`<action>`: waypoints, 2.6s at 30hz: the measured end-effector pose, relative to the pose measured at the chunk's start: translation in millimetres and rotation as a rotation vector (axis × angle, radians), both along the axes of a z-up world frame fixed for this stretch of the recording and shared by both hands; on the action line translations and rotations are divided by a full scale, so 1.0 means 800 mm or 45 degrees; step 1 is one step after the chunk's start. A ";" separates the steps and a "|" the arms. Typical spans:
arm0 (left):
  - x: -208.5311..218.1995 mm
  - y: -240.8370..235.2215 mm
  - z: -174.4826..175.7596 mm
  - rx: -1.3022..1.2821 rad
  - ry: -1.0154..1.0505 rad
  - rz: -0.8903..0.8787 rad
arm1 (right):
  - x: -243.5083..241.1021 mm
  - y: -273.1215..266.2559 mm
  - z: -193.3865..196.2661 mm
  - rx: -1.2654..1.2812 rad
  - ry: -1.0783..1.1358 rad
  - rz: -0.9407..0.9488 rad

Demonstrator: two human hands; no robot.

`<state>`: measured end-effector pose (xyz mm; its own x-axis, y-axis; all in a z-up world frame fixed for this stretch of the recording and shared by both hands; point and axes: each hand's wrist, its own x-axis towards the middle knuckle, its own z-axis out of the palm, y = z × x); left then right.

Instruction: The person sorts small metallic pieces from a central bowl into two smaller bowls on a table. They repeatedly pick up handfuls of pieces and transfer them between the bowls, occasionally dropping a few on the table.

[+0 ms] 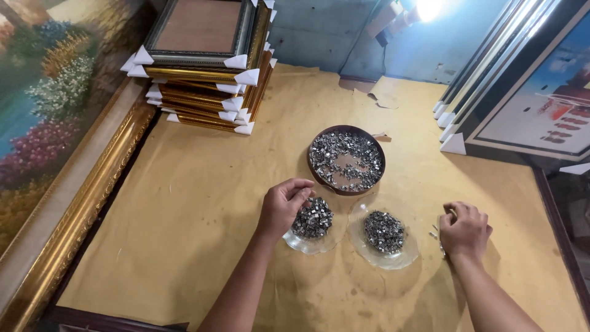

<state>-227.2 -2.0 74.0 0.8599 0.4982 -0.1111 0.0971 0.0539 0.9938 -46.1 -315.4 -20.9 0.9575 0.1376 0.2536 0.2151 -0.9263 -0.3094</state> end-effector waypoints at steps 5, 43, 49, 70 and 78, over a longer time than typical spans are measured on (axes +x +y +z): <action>-0.011 0.001 0.024 0.261 0.091 -0.134 | 0.002 -0.001 -0.006 0.004 -0.042 0.009; 0.219 0.023 -0.047 1.392 0.042 -0.665 | 0.001 0.009 0.017 0.052 0.122 -0.079; 0.258 0.009 -0.069 1.259 0.120 -0.546 | 0.001 0.010 0.023 0.057 0.169 -0.109; 0.277 -0.014 -0.096 1.708 0.242 -0.592 | 0.002 0.007 0.020 0.071 0.150 -0.096; 0.229 0.006 -0.077 0.958 0.025 -0.212 | -0.002 0.011 0.023 0.065 0.141 -0.088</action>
<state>-43.8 3.0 12.2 0.9317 0.3096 0.1901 0.0628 -0.6524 0.7552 -48.0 -306.7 -2.1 0.9868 0.0601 0.1504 0.1132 -0.9202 -0.3747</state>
